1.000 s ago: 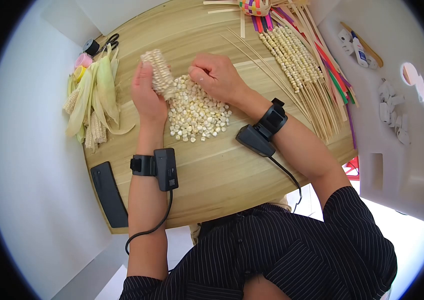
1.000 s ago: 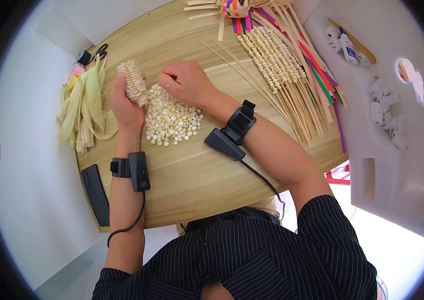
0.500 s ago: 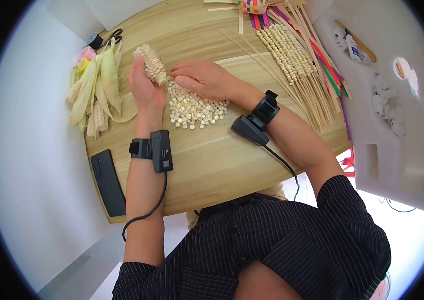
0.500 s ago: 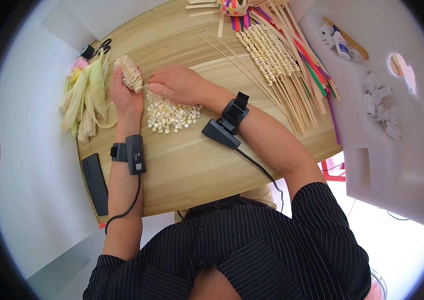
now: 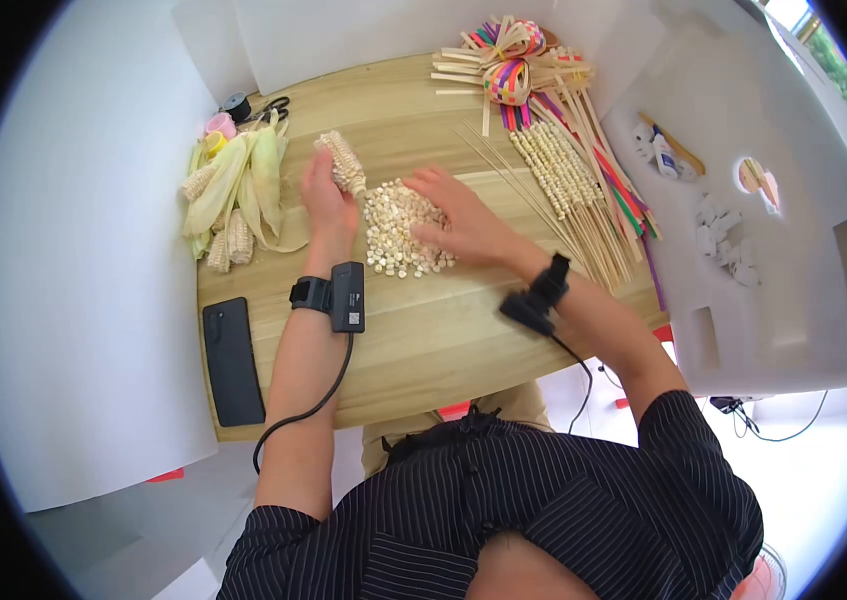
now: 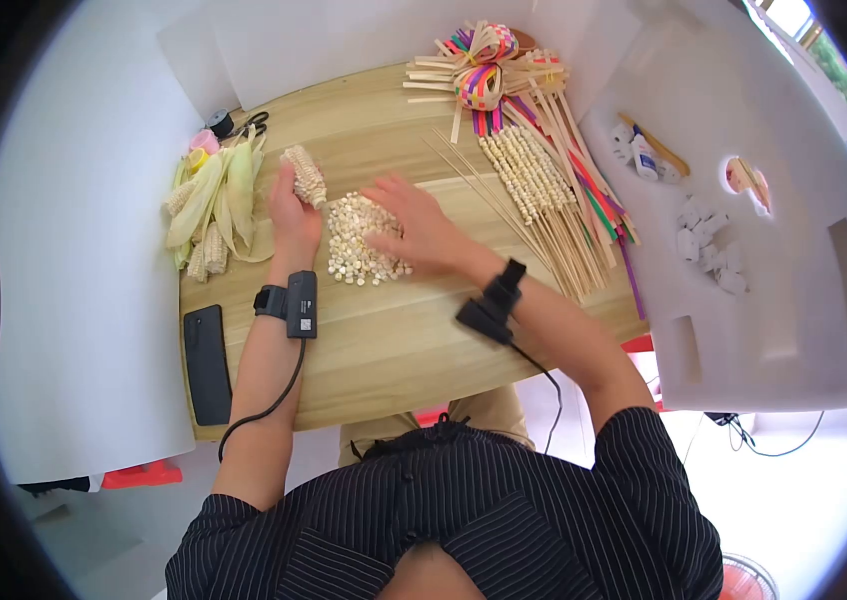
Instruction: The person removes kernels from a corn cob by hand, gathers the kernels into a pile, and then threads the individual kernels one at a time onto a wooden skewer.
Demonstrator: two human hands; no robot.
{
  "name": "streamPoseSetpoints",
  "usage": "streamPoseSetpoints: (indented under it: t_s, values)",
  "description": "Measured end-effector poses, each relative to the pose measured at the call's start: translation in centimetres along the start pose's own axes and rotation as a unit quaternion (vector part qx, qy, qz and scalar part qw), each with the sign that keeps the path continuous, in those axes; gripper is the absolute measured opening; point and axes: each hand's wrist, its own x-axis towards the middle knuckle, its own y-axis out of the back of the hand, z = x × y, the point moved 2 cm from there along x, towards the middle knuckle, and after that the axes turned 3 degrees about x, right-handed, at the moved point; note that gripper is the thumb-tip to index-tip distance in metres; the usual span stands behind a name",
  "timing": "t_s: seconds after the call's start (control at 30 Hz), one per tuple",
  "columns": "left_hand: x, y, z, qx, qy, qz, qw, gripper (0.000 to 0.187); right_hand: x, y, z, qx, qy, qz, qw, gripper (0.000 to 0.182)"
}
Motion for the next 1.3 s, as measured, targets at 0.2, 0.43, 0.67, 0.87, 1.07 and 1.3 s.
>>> streamPoseSetpoints:
  t_s: [0.2,0.43,0.67,0.87,1.07,1.3]
  values:
    - [0.1,0.0,-0.5,-0.016,0.003,-0.005,1.000,0.015,-2.9,-0.2,-3.9,-0.079,-0.040,-0.020,0.996,0.082]
    - [0.1,0.0,-0.3,-0.016,0.000,0.000,1.000,0.014,-0.9,-2.2,-3.3,-0.136,-0.017,-0.041,0.990,0.080]
    - [0.2,0.4,0.0,-0.059,-0.017,0.025,0.998,0.017,1.3,-2.0,-2.2,-0.147,-0.018,-0.035,0.988,0.070]
    - [1.2,1.6,0.1,-0.097,-0.028,0.050,0.994,0.021,1.3,-3.1,-5.7,-0.154,0.070,-0.078,0.982,0.053]
    - [1.2,1.6,0.8,-0.090,-0.033,0.051,0.994,0.024,2.3,-3.8,-3.8,-0.197,0.041,-0.074,0.977,0.039]
    - [1.0,1.2,0.8,-0.068,-0.026,0.040,0.997,0.025,4.2,-2.2,-0.1,-0.088,-0.047,-0.040,0.994,0.037]
